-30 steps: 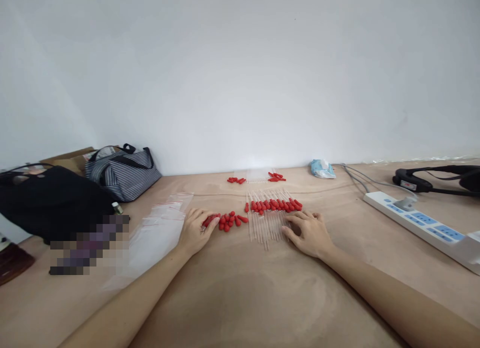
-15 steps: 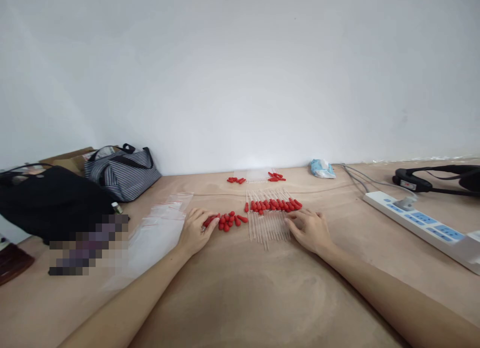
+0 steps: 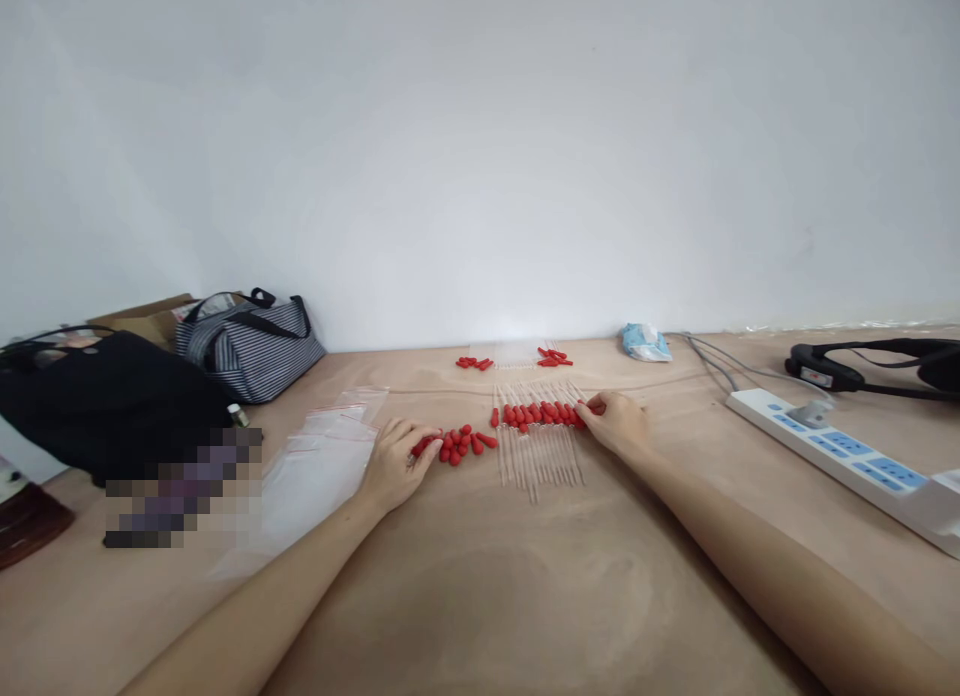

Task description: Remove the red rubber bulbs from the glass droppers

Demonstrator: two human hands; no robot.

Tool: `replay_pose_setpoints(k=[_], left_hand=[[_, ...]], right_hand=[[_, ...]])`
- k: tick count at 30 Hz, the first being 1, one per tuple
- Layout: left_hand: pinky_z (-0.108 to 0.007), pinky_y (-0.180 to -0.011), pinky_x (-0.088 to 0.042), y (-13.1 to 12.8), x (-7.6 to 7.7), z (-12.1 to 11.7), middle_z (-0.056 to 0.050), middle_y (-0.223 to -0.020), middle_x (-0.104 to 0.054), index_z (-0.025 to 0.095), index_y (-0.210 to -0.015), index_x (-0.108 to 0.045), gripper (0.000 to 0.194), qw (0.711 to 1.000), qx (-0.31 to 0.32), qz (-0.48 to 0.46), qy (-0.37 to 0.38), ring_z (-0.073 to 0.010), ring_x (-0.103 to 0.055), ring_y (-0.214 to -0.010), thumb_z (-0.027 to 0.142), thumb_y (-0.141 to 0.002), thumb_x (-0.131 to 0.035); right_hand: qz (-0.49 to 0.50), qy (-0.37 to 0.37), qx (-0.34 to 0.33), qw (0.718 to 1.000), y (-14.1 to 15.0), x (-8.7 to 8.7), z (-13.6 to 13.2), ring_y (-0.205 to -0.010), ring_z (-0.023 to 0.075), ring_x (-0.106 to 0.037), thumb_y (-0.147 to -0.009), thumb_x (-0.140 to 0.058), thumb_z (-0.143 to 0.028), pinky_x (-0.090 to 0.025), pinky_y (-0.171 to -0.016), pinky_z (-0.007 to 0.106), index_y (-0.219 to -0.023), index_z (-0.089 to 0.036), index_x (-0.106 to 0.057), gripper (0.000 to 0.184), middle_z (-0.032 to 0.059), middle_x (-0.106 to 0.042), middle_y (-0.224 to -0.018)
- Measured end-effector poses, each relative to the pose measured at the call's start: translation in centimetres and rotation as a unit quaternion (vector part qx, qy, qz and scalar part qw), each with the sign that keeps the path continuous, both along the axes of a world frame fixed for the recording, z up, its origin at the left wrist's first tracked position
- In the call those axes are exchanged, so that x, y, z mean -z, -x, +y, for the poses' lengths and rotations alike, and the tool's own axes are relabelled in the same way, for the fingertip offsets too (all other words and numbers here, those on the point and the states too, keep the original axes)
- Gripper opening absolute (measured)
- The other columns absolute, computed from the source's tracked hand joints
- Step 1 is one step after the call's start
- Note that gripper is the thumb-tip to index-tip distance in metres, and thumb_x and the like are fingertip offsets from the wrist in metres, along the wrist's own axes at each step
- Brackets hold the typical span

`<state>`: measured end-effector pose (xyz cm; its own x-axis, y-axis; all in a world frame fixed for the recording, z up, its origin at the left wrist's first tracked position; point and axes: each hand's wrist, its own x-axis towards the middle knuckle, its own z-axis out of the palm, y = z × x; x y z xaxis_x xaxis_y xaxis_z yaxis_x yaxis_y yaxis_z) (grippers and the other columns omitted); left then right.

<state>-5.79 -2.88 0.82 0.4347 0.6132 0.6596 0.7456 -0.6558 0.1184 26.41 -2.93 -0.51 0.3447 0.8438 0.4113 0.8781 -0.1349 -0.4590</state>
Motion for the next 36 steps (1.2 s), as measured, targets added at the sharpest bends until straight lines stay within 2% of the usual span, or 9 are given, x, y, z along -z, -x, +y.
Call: replay_pose_setpoints(k=[6, 8, 13, 16, 20, 24, 29, 32, 36], left_hand=[[-0.032, -0.072, -0.041, 0.1, 0.1, 0.0, -0.003, -0.077, -0.061, 0.019, -0.084, -0.062, 0.017, 1.000, -0.002, 0.000, -0.005, -0.0176, -0.052, -0.076, 0.027, -0.082, -0.047], [-0.032, -0.074, -0.041, 0.0, 0.1, -0.1, -0.004, -0.079, -0.062, 0.018, -0.086, -0.061, 0.017, 1.000, -0.002, -0.004, -0.014, -0.0177, -0.052, -0.077, 0.026, -0.082, -0.046], [-0.034, -0.079, -0.040, -1.4, 0.0, -1.4, -0.008, -0.095, -0.059, 0.016, -0.104, -0.055, 0.025, 0.998, 0.014, -0.018, -0.062, -0.0192, -0.052, -0.088, 0.025, -0.082, -0.047], [-0.035, -0.086, -0.037, -3.2, -0.2, -2.9, -0.008, -0.107, -0.056, 0.017, -0.113, -0.049, 0.030, 0.994, 0.084, 0.035, -0.059, -0.0199, -0.049, -0.099, 0.024, -0.083, -0.046], [-0.034, -0.080, -0.037, -5.9, 0.0, -4.4, -0.005, -0.093, -0.062, 0.018, -0.106, -0.054, 0.024, 0.983, 0.148, 0.088, -0.064, -0.0191, -0.052, -0.089, 0.026, -0.085, -0.045], [-0.028, -0.062, -0.035, -7.1, 0.8, -4.5, -0.002, -0.068, -0.059, 0.016, -0.085, -0.059, 0.024, 0.983, 0.148, 0.095, -0.045, -0.0137, -0.051, -0.064, 0.022, -0.089, -0.036], [-0.025, -0.055, -0.033, -7.0, 1.2, -4.5, -0.001, -0.061, -0.054, 0.015, -0.077, -0.058, 0.030, 0.985, 0.147, 0.084, -0.034, -0.0117, -0.047, -0.055, 0.024, -0.090, -0.033], [-0.023, -0.050, -0.031, -6.9, 1.0, -4.6, 0.000, -0.058, -0.050, 0.015, -0.074, -0.057, 0.030, 0.981, 0.170, 0.092, -0.028, -0.0107, -0.043, -0.051, 0.022, -0.089, -0.033], [-0.022, -0.048, -0.029, -6.8, 0.7, -4.7, 0.002, -0.054, -0.045, 0.015, -0.067, -0.053, 0.030, 0.979, 0.181, 0.095, -0.015, -0.0098, -0.040, -0.048, 0.021, -0.088, -0.034]], right_hand=[[0.032, -0.094, 0.017, 0.995, 0.2, 0.4, -0.5, -0.079, 0.0237, -0.055, -0.078, -0.042, -0.040, -0.028, -0.071, 0.037, -0.072, -0.019, -0.062, 0.030, 0.0068, -0.066, -0.078], [0.050, -0.140, -0.007, 0.989, 0.2, 0.6, -1.0, -0.078, 0.0221, -0.054, -0.079, -0.041, -0.041, -0.029, -0.073, 0.036, -0.079, -0.018, -0.062, 0.031, 0.0067, -0.066, -0.080], [0.038, -0.169, -0.198, 0.965, 0.6, 0.9, -3.7, -0.079, 0.0190, -0.053, -0.082, -0.042, -0.038, -0.031, -0.073, 0.033, -0.085, -0.020, -0.061, 0.026, 0.0049, -0.065, -0.083], [-0.004, -0.149, -0.297, 0.943, 1.4, 0.8, -5.6, -0.080, 0.0181, -0.052, -0.083, -0.044, -0.033, -0.031, -0.073, 0.033, -0.085, -0.022, -0.061, 0.020, 0.0033, -0.064, -0.083], [-0.023, -0.130, -0.367, 0.921, 2.9, 0.4, -7.0, -0.076, 0.0160, -0.051, -0.084, -0.045, -0.031, -0.030, -0.072, 0.032, -0.085, -0.022, -0.061, 0.018, 0.0020, -0.064, -0.080], [-0.042, -0.120, -0.393, 0.911, 3.9, 0.1, -7.3, -0.073, 0.0138, -0.049, -0.084, -0.046, -0.029, -0.029, -0.071, 0.031, -0.086, -0.022, -0.060, 0.016, 0.0003, -0.063, -0.076], [-0.098, -0.180, -0.389, 0.898, 4.7, 0.3, -7.2, -0.074, 0.0143, -0.047, -0.079, -0.054, -0.039, -0.026, -0.073, 0.033, -0.092, -0.024, -0.062, 0.022, 0.0013, -0.063, -0.078], [-0.109, -0.213, -0.391, 0.889, 5.0, 0.5, -7.0, -0.070, 0.0134, -0.045, -0.082, -0.051, -0.035, -0.024, -0.073, 0.033, -0.084, -0.024, -0.064, 0.017, -0.0001, -0.060, -0.067], [-0.123, -0.209, -0.401, 0.883, 4.8, 0.5, -7.1, -0.066, 0.0126, -0.041, -0.082, -0.050, -0.033, -0.023, -0.072, 0.033, -0.070, -0.019, -0.061, 0.022, -0.0009, -0.053, -0.057]])
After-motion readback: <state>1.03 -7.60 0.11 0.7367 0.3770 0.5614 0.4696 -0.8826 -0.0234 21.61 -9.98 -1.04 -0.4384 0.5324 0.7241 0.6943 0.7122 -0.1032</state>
